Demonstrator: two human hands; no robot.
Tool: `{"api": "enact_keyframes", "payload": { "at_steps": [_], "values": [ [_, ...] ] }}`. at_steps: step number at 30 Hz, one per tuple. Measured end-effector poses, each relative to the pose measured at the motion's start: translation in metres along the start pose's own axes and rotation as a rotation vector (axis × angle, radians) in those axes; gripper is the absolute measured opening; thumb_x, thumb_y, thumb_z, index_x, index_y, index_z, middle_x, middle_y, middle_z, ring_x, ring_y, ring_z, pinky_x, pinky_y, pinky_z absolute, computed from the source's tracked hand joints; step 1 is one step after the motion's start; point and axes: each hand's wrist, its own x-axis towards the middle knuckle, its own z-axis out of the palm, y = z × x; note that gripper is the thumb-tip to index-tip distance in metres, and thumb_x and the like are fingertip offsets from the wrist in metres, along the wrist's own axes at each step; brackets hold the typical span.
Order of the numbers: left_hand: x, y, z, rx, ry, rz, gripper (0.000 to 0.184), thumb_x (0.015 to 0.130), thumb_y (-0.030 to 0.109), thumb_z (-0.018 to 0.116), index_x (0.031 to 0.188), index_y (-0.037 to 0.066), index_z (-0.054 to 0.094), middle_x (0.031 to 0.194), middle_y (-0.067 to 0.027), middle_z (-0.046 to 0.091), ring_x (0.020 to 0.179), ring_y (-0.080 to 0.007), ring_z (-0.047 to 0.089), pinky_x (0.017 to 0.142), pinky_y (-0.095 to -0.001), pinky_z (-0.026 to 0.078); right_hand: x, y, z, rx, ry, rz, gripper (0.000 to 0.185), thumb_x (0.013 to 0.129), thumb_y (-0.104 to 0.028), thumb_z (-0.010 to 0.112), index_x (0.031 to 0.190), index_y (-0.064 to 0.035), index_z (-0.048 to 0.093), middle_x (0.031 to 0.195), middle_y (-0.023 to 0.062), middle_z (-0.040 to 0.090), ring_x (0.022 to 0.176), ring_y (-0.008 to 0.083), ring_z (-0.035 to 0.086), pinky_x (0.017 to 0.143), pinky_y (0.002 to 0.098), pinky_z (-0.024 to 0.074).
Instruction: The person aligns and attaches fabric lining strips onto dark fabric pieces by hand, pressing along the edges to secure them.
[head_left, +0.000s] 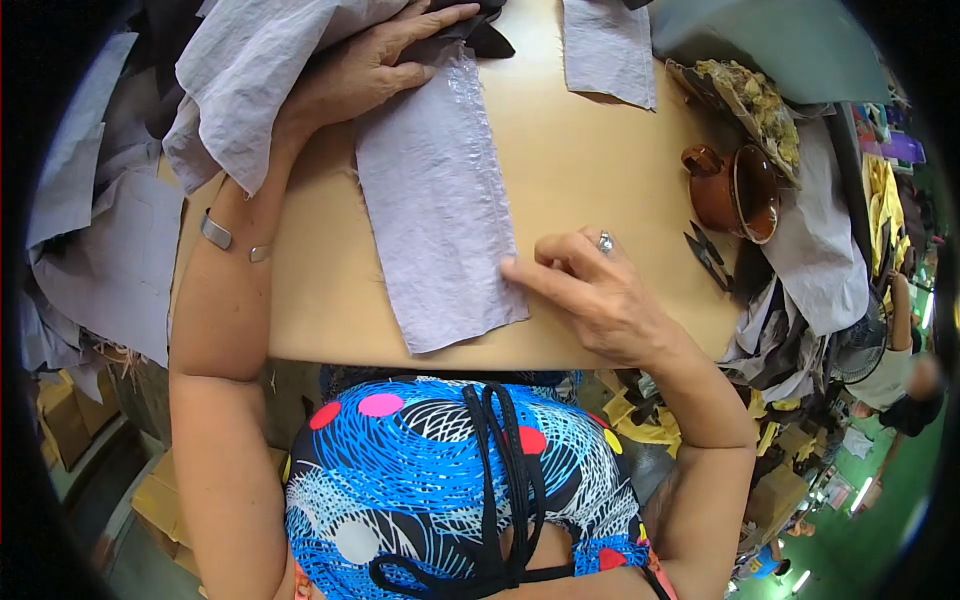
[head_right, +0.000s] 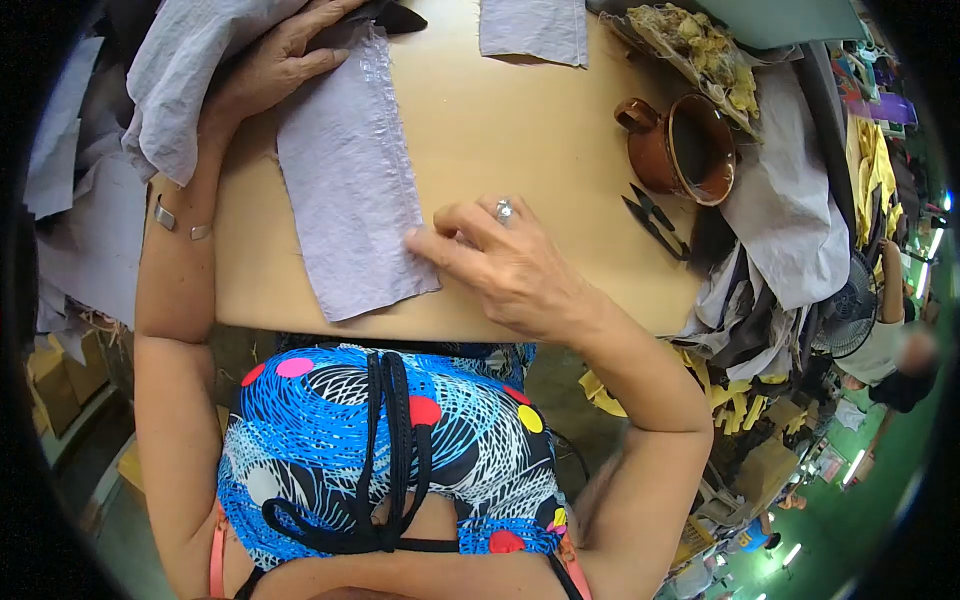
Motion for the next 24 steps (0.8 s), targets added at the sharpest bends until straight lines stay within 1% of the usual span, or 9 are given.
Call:
{"api": "enact_keyframes", "payload": {
  "at_steps": [2, 4, 6, 9, 12, 15, 19, 22, 24],
  "values": [
    [0.003, -0.019, 0.011, -0.016, 0.132, 0.201, 0.066, 0.076, 0.003, 0.056, 0.138, 0.018, 0.039, 0.145, -0.0217, 0.028, 0.137, -0.0297, 0.023, 0.113, -0.0358, 0.013, -0.001, -0.002, 0.006, -0.168, 0.042, -0.041, 0.034, 0.078, -0.015, 0.051, 0.109, -0.0103, 0.064, 0.091, 0.0017, 0.052, 0.076, 0.0156, 0.051, 0.080, 0.0334, 0.0403],
    [0.003, -0.017, 0.008, -0.057, 0.043, 0.058, 0.069, 0.073, 0.001, 0.055, 0.138, 0.018, 0.039, 0.134, -0.0214, 0.040, 0.130, -0.0299, 0.033, 0.111, -0.0351, 0.017, -0.014, -0.011, 0.006, -0.313, 0.049, -0.162, 0.032, 0.078, -0.015, 0.051, 0.107, -0.0103, 0.064, 0.091, 0.0017, 0.052, 0.077, 0.0158, 0.051, 0.081, 0.0334, 0.0396],
    [-0.001, -0.005, 0.006, 0.011, 0.146, 0.173, 0.070, 0.071, 0.001, 0.054, 0.138, 0.016, 0.039, 0.102, -0.0150, 0.046, 0.109, -0.0274, 0.044, 0.104, -0.0344, 0.025, -0.017, -0.017, 0.001, -0.215, 0.014, -0.210, 0.033, 0.077, -0.017, 0.052, 0.107, -0.0103, 0.064, 0.091, 0.0013, 0.052, 0.078, 0.0150, 0.052, 0.081, 0.0327, 0.0396],
    [-0.003, 0.002, 0.005, -0.018, 0.154, 0.146, 0.069, 0.071, -0.002, 0.050, 0.138, 0.010, 0.038, 0.112, -0.0153, 0.046, 0.114, -0.0281, 0.042, 0.106, -0.0331, 0.023, -0.011, -0.014, -0.010, 0.029, 0.031, -0.124, 0.034, 0.075, -0.006, 0.057, 0.108, -0.0095, 0.064, 0.092, 0.0042, 0.053, 0.079, 0.0174, 0.054, 0.077, 0.0326, 0.0434],
    [-0.007, 0.031, -0.004, 0.126, 0.075, -0.012, 0.062, 0.078, 0.003, 0.054, 0.138, 0.014, 0.039, 0.141, -0.0257, 0.032, 0.134, -0.0350, 0.027, 0.112, -0.0373, 0.016, -0.013, 0.004, -0.009, 0.267, 0.423, 0.228, 0.039, 0.073, 0.009, 0.054, 0.108, -0.0072, 0.064, 0.095, 0.0096, 0.055, 0.081, 0.0225, 0.055, 0.073, 0.0331, 0.0464],
    [-0.009, 0.073, -0.016, 0.234, 0.077, -0.033, 0.051, 0.082, 0.009, 0.057, 0.132, 0.012, 0.045, 0.132, -0.0155, 0.047, 0.118, -0.0328, 0.048, 0.099, -0.0401, 0.039, -0.008, 0.014, -0.008, 0.246, 0.642, 0.326, 0.046, 0.075, 0.014, 0.050, 0.115, -0.0054, 0.059, 0.100, 0.0152, 0.056, 0.084, 0.0275, 0.057, 0.071, 0.0322, 0.0478],
    [0.021, 0.106, -0.035, 0.810, 0.303, 0.005, 0.053, 0.077, 0.011, 0.059, 0.128, 0.018, 0.049, 0.134, -0.0116, 0.045, 0.110, -0.0346, 0.052, 0.089, -0.0395, 0.043, -0.004, 0.017, -0.005, 0.243, 0.680, 0.314, 0.049, 0.074, 0.014, 0.051, 0.119, -0.0042, 0.054, 0.102, 0.0168, 0.056, 0.086, 0.0292, 0.057, 0.073, 0.0334, 0.0478],
    [0.048, 0.080, -0.048, 0.956, 0.019, -0.341, 0.050, 0.078, 0.008, 0.055, 0.126, 0.021, 0.052, 0.137, -0.0090, 0.042, 0.114, -0.0349, 0.048, 0.090, -0.0436, 0.041, -0.006, 0.019, -0.004, 0.301, 0.643, 0.342, 0.049, 0.073, 0.014, 0.051, 0.119, -0.0038, 0.053, 0.104, 0.0172, 0.056, 0.088, 0.0306, 0.058, 0.074, 0.0338, 0.0482],
    [0.055, 0.048, -0.065, 1.055, -0.093, -0.283, 0.044, 0.081, 0.007, 0.050, 0.122, 0.021, 0.055, 0.138, -0.0068, 0.040, 0.121, -0.0320, 0.044, 0.094, -0.0461, 0.037, -0.005, 0.017, -0.006, 0.311, 0.625, 0.352, 0.050, 0.073, 0.014, 0.051, 0.120, -0.0037, 0.053, 0.104, 0.0173, 0.056, 0.088, 0.0314, 0.058, 0.074, 0.0342, 0.0486]
  ]
}}
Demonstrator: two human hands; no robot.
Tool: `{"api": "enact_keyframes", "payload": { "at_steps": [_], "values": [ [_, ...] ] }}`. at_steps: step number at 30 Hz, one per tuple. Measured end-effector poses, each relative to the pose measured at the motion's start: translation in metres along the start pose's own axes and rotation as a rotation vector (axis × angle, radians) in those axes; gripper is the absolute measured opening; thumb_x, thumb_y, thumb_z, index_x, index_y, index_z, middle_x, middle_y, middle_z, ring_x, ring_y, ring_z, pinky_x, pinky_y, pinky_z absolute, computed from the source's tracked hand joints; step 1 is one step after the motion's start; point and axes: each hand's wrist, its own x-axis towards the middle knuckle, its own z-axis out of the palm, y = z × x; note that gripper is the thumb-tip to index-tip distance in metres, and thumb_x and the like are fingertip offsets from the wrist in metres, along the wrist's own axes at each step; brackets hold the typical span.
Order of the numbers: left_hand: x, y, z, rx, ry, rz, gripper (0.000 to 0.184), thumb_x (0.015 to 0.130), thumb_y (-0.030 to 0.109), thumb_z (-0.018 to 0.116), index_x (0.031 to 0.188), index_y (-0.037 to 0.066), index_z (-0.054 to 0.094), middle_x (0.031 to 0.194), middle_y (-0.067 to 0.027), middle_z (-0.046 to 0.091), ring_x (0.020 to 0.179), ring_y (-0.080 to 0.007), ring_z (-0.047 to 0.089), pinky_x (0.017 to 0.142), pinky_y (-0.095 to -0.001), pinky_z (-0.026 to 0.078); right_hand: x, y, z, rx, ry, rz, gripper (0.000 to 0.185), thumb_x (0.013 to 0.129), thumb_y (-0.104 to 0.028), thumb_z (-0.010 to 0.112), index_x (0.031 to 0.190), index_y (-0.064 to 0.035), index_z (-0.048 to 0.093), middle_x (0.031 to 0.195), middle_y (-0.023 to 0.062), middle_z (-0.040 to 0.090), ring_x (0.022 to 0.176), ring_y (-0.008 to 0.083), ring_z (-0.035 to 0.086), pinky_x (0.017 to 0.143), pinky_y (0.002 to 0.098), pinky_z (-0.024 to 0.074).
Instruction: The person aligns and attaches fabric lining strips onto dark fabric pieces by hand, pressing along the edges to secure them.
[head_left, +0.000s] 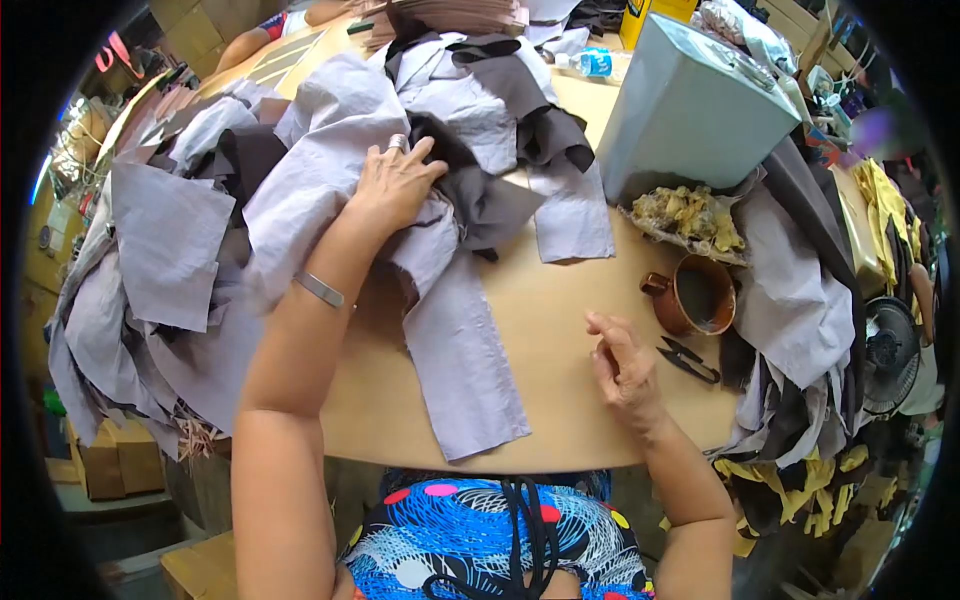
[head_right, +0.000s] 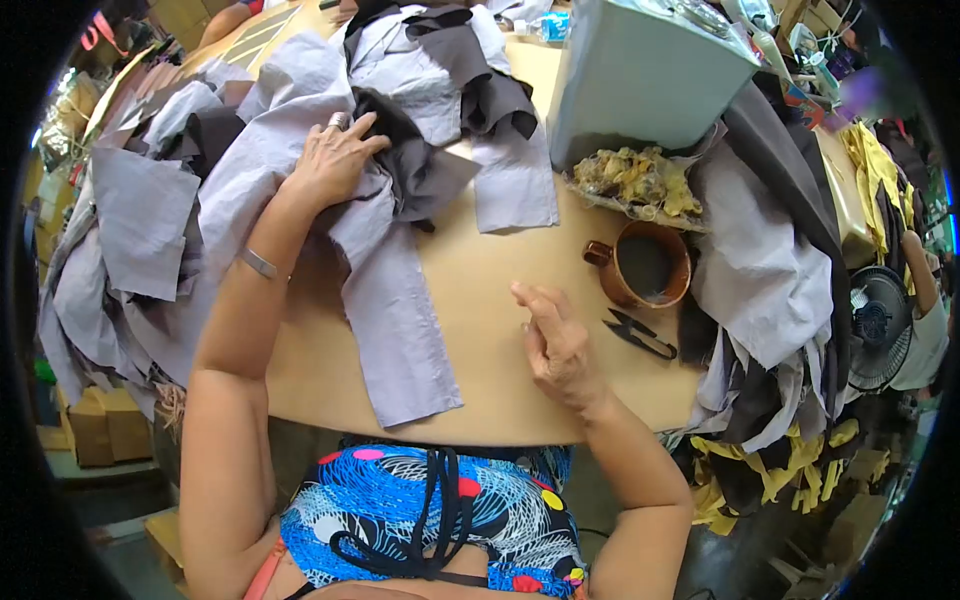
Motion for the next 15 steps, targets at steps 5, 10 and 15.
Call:
{"api": "enact_keyframes", "payload": {
  "at_steps": [5, 10, 15],
  "values": [
    [0.002, -0.037, 0.021, 0.090, 0.292, 0.357, 0.016, 0.081, 0.011, 0.048, 0.092, 0.012, 0.060, 0.109, -0.0053, 0.058, 0.126, -0.0209, 0.042, 0.108, -0.0480, 0.022, -0.002, -0.001, 0.001, -0.045, -0.027, -0.097, 0.050, 0.074, 0.013, 0.052, 0.121, -0.0039, 0.051, 0.102, 0.0171, 0.056, 0.088, 0.0320, 0.059, 0.076, 0.0358, 0.0495],
    [0.001, -0.075, -0.012, -0.107, 0.534, 0.171, 0.027, 0.081, -0.001, 0.041, 0.101, 0.010, 0.055, 0.096, -0.0120, 0.058, 0.088, -0.0294, 0.060, 0.077, -0.0397, 0.048, 0.000, -0.004, -0.001, -0.007, -0.040, -0.079, 0.049, 0.074, 0.011, 0.054, 0.121, -0.0044, 0.052, 0.103, 0.0166, 0.056, 0.088, 0.0316, 0.059, 0.076, 0.0363, 0.0495],
    [0.071, -0.123, -0.056, -0.126, 0.890, 0.053, 0.039, 0.078, -0.006, 0.037, 0.112, 0.006, 0.051, 0.108, -0.0204, 0.055, 0.099, -0.0377, 0.055, 0.084, -0.0439, 0.046, 0.000, -0.001, 0.003, -0.030, -0.067, -0.068, 0.048, 0.075, 0.007, 0.054, 0.120, -0.0051, 0.053, 0.103, 0.0160, 0.056, 0.089, 0.0317, 0.058, 0.078, 0.0376, 0.0487]
  ]
}}
